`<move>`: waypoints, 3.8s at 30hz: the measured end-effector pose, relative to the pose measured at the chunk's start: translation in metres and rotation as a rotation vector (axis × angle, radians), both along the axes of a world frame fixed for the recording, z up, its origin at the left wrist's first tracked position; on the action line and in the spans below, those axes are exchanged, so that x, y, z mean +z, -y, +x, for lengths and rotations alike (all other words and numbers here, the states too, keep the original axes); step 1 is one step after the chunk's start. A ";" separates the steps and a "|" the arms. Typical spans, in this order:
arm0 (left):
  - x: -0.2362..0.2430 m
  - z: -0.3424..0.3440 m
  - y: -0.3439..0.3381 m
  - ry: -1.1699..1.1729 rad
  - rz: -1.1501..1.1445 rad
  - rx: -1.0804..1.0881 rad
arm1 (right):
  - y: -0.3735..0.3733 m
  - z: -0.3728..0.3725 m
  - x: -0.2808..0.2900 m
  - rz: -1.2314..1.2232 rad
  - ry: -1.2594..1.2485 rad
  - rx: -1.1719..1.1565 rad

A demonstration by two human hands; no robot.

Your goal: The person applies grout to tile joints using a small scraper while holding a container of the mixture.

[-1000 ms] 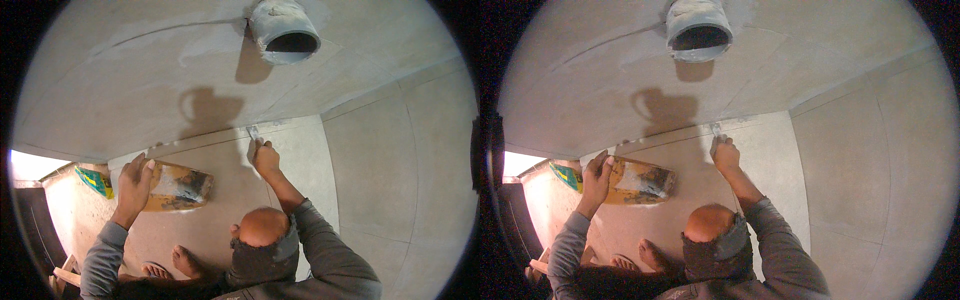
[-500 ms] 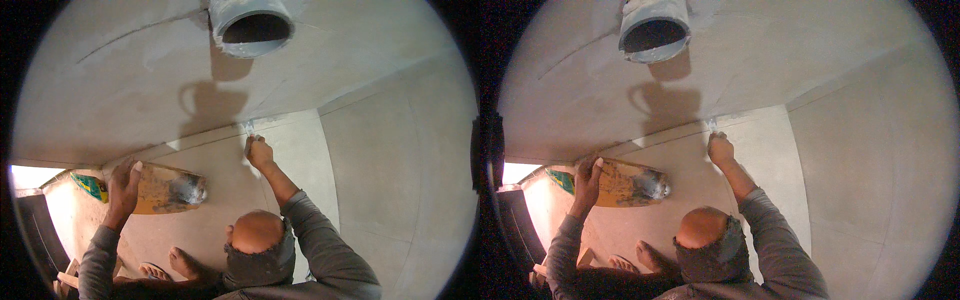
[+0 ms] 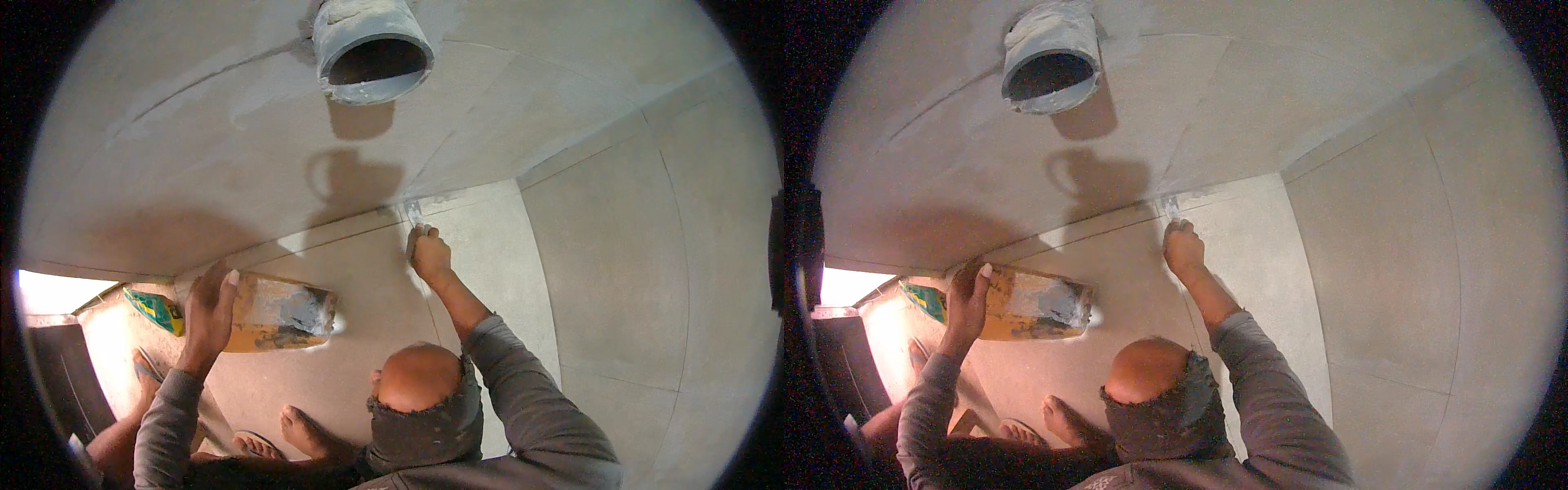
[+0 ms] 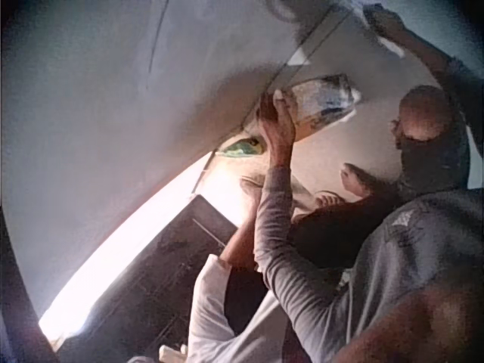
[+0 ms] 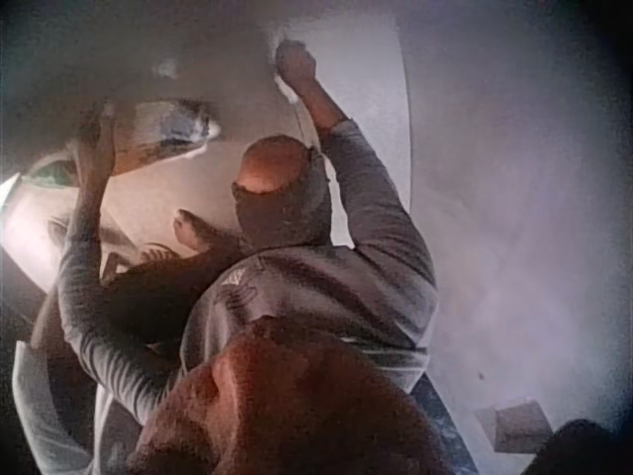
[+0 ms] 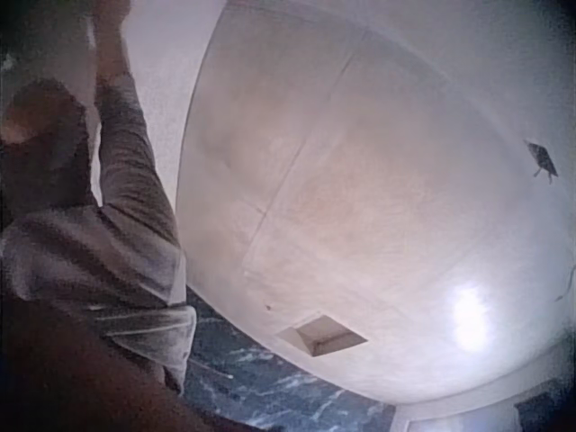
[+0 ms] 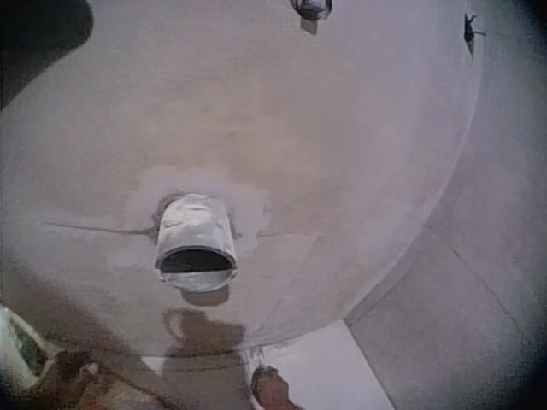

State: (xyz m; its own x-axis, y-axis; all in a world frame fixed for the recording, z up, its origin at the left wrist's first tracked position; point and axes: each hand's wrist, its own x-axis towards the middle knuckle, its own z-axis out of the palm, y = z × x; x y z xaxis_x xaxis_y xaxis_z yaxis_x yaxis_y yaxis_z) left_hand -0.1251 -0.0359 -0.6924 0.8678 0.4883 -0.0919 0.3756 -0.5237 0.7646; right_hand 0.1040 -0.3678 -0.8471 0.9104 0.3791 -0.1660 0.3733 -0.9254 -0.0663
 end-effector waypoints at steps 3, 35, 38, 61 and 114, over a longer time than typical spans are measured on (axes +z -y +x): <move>0.008 -0.001 0.004 -0.090 -0.087 0.076 | 0.004 -0.004 0.011 -0.012 -0.021 0.025; 0.008 -0.001 0.001 -0.062 0.012 0.071 | 0.009 0.074 0.054 -0.205 0.199 0.718; 0.005 0.002 0.000 -0.056 -0.012 0.086 | 0.025 0.094 0.059 -0.261 0.198 0.748; -0.001 -0.002 0.008 -0.072 -0.125 0.141 | 0.158 0.186 0.093 -0.734 0.087 0.331; 0.020 -0.061 -0.007 0.289 0.055 -0.181 | -0.127 -0.181 0.133 0.727 -1.381 -0.763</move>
State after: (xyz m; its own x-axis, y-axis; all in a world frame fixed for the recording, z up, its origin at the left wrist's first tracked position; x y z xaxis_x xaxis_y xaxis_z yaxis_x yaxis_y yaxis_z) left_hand -0.1860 -0.0287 -0.6724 0.9272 0.3213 0.1925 0.0448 -0.6054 0.7947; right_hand -0.0765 -0.2412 -0.7138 0.2515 0.3111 -0.9165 -0.7833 -0.4908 -0.3815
